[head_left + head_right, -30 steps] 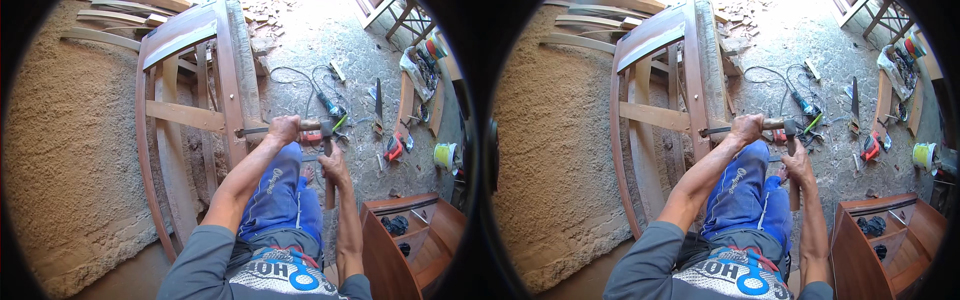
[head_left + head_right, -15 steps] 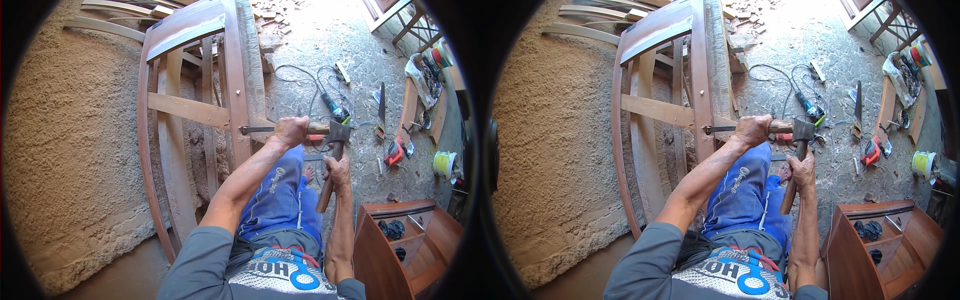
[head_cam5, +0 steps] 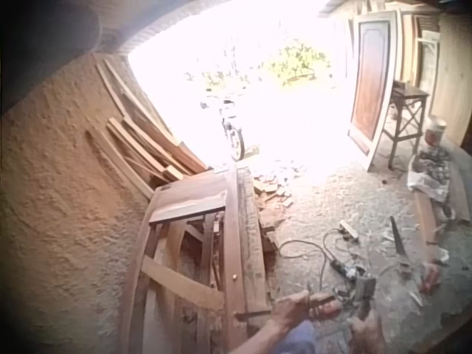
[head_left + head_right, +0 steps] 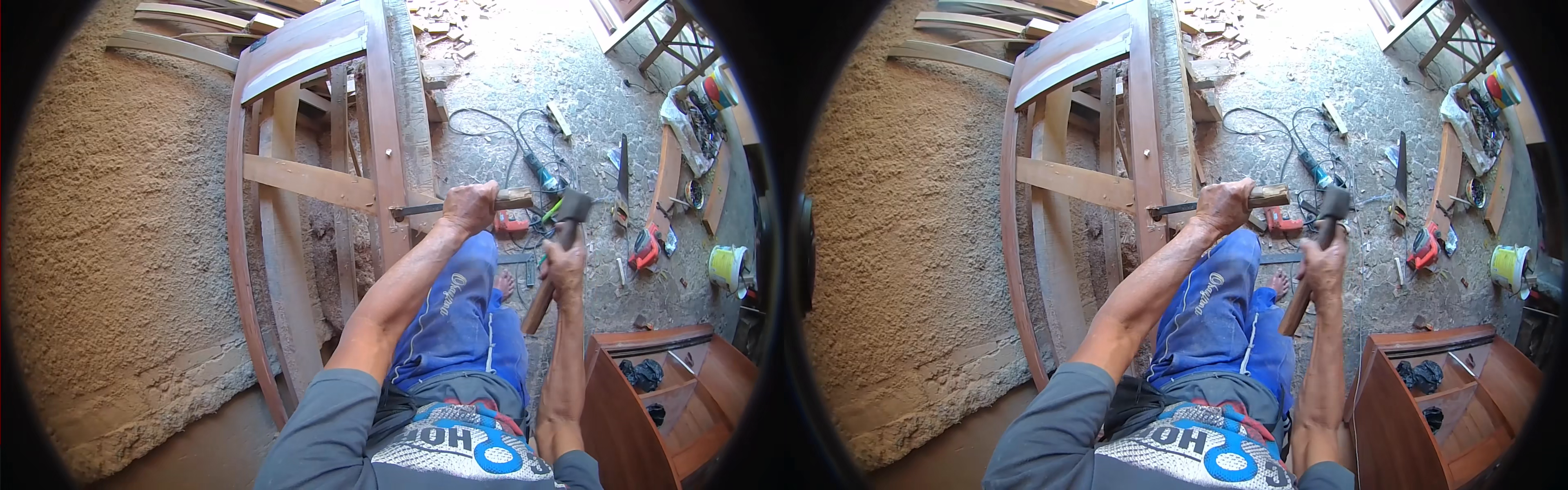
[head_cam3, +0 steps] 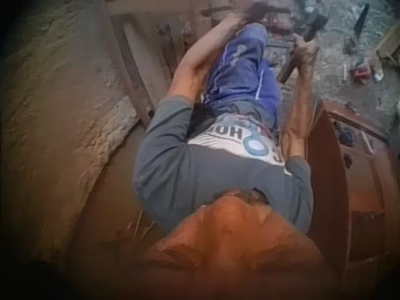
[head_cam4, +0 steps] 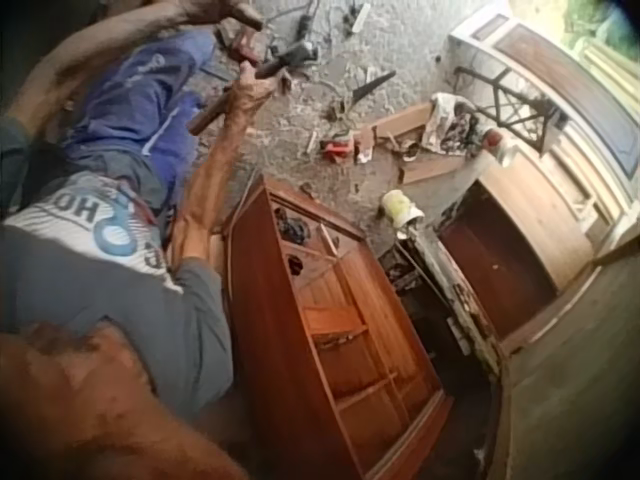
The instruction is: The person uses a chisel and a mallet to carve a rectangular recess into a wooden frame. They repeatedly position the chisel and strike it with the mallet to remove wood chips, gradually deepening the cut.
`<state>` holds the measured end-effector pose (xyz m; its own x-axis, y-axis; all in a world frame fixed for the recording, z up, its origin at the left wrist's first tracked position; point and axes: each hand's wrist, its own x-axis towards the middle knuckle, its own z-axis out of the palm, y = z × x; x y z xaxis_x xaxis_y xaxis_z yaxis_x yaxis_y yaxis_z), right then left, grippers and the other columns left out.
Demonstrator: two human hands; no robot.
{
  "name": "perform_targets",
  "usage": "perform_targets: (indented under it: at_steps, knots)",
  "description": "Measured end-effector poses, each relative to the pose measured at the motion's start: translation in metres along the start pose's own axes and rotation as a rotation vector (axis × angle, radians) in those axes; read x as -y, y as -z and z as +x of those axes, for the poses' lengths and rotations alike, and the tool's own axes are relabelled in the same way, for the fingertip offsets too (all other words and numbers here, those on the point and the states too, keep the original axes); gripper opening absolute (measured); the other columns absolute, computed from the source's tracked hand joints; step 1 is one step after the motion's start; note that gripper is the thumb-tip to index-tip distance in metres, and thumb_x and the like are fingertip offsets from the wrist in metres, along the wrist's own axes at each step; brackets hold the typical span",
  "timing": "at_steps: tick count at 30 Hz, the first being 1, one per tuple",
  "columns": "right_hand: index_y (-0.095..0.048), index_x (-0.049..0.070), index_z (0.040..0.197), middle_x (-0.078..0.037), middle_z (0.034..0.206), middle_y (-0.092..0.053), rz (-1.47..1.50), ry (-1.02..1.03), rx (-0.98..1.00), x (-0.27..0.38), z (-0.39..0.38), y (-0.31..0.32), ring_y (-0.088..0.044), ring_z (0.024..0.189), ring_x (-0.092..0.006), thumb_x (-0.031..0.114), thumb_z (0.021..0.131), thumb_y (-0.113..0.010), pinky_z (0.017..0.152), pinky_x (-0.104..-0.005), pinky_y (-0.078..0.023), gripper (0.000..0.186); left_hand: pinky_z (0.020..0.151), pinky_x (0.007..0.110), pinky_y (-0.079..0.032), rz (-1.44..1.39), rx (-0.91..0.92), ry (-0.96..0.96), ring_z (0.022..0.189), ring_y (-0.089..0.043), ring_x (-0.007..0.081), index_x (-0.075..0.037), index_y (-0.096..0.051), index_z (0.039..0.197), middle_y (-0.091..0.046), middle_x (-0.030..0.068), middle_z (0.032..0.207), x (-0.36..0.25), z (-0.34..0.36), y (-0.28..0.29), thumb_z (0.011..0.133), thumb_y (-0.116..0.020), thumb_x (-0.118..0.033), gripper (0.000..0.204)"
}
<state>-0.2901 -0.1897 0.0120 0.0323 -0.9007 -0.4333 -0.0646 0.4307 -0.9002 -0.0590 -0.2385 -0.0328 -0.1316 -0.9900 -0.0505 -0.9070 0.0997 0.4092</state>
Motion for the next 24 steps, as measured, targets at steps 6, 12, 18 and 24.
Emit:
perform_targets:
  at_steps: [6,12,18,24]
  knots:
    - [-0.054,0.004,0.12,-0.005,0.079,-0.057,-0.05,-0.078,0.142,0.011,-0.005,0.005,-0.051,0.049,-0.0089,0.005,0.084,-0.066,0.041,-0.0271,-0.044,0.038,0.063,0.049,-0.056,0.005,0.013,0.013,0.073,-0.072,0.0365,-0.011,-0.06,0.09,-0.071,0.0151,0.078,0.003,-0.006,-0.001,0.09,-0.059,-0.02,0.009]
    - [-0.053,0.005,0.116,-0.005,0.08,-0.056,-0.117,0.015,0.12,-0.033,0.004,0.001,-0.057,0.055,-0.0103,0.004,0.084,-0.065,0.042,-0.0265,-0.045,0.035,0.069,0.05,-0.057,0.001,0.078,-0.001,0.081,-0.073,0.0362,-0.011,-0.062,0.091,-0.072,0.0168,0.082,0.0,-0.007,-0.002,0.089,-0.061,-0.02,0.009]
    - [-0.055,0.001,0.118,-0.005,0.074,-0.061,0.026,-0.163,0.029,-0.017,-0.014,-0.022,-0.057,0.051,-0.0123,0.006,0.083,-0.066,0.046,-0.0305,-0.047,0.037,0.072,0.05,-0.057,0.024,0.133,0.086,0.084,-0.073,0.0371,-0.011,-0.062,0.093,-0.073,0.0172,0.085,-0.006,-0.001,0.003,0.088,-0.064,-0.021,0.011]
    - [-0.05,0.005,0.124,0.0,0.064,-0.05,0.02,-0.163,0.211,-0.027,-0.021,0.011,-0.049,0.041,-0.0107,0.005,0.086,-0.063,0.037,-0.0269,-0.041,0.041,0.085,0.049,-0.057,-0.025,0.477,0.101,0.099,-0.073,0.0362,-0.009,-0.074,0.098,-0.074,0.022,0.096,-0.009,0.012,0.023,0.085,-0.071,-0.026,0.022]
